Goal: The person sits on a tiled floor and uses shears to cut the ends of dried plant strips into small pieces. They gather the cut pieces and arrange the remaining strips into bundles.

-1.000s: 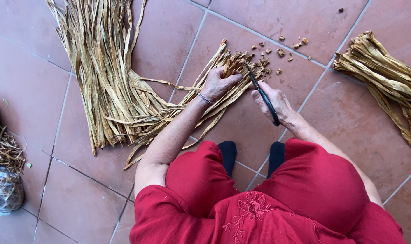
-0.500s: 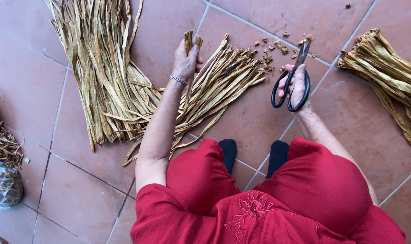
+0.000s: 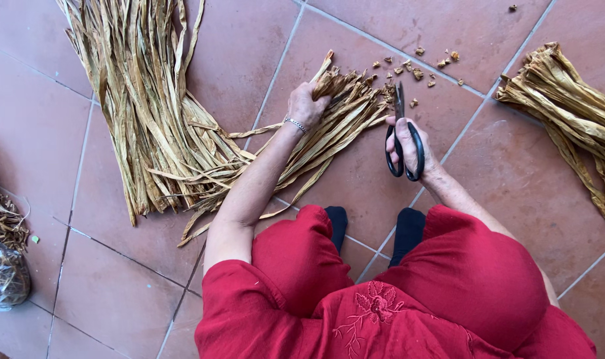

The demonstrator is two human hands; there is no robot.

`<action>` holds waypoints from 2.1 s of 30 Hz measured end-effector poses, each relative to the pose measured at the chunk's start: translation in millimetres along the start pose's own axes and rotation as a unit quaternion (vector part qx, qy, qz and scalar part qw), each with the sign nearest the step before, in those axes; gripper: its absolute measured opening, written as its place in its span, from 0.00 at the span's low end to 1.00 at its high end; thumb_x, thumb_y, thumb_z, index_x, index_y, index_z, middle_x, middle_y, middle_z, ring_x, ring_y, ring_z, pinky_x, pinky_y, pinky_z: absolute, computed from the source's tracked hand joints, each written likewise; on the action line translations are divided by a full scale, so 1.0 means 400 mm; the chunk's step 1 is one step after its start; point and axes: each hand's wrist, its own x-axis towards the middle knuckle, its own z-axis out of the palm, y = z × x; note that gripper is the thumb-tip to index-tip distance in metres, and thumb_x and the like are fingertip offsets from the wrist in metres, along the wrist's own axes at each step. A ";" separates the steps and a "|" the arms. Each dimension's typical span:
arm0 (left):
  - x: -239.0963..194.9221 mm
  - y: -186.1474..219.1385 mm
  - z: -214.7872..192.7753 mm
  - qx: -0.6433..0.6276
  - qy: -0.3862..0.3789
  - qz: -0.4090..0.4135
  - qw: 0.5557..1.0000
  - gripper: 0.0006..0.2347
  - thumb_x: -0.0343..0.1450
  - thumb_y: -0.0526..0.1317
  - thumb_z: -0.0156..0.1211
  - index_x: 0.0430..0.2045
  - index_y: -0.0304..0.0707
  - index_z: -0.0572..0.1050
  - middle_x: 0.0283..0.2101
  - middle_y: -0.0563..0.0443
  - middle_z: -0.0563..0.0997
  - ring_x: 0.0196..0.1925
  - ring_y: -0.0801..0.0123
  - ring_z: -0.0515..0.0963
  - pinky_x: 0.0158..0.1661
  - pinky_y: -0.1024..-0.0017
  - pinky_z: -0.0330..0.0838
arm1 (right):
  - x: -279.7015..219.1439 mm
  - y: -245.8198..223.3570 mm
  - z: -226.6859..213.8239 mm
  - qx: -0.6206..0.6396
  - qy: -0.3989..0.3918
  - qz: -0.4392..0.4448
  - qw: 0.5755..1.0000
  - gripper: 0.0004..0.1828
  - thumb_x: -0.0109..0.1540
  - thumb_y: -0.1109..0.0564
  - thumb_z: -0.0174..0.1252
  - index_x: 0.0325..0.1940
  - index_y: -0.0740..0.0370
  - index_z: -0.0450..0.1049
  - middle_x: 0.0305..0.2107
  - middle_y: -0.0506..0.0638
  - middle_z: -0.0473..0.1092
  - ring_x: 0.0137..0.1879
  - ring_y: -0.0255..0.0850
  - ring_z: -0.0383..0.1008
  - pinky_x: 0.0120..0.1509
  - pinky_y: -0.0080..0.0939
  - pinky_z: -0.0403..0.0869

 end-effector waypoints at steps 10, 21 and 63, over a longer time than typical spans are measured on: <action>-0.052 0.030 -0.046 -0.315 -0.136 -0.069 0.937 0.10 0.68 0.39 0.68 0.37 0.32 0.81 0.32 0.58 0.83 0.33 0.81 0.78 0.35 0.77 0.75 | 0.001 -0.022 0.040 -0.190 -0.089 -0.064 0.976 0.34 0.68 0.33 0.45 0.71 0.55 0.65 0.27 0.47 0.71 0.28 0.32 0.69 0.35 0.35 0.72; -0.114 0.121 -0.077 -0.314 -0.203 -0.081 0.924 0.08 0.70 0.41 0.68 0.31 0.34 0.82 0.28 0.60 0.81 0.30 0.82 0.76 0.32 0.79 0.72 | -0.033 -0.078 0.055 -0.261 -0.064 -0.176 0.947 0.33 0.70 0.32 0.46 0.67 0.58 0.66 0.28 0.50 0.72 0.35 0.38 0.76 0.42 0.42 0.74; -0.047 -0.015 -0.039 -0.265 -0.119 -0.079 0.954 0.07 0.69 0.36 0.68 0.37 0.34 0.83 0.31 0.58 0.85 0.31 0.79 0.80 0.34 0.75 0.76 | -0.014 -0.005 0.013 -0.119 -0.081 -0.086 0.986 0.33 0.71 0.34 0.42 0.68 0.60 0.65 0.27 0.43 0.69 0.27 0.28 0.67 0.33 0.30 0.71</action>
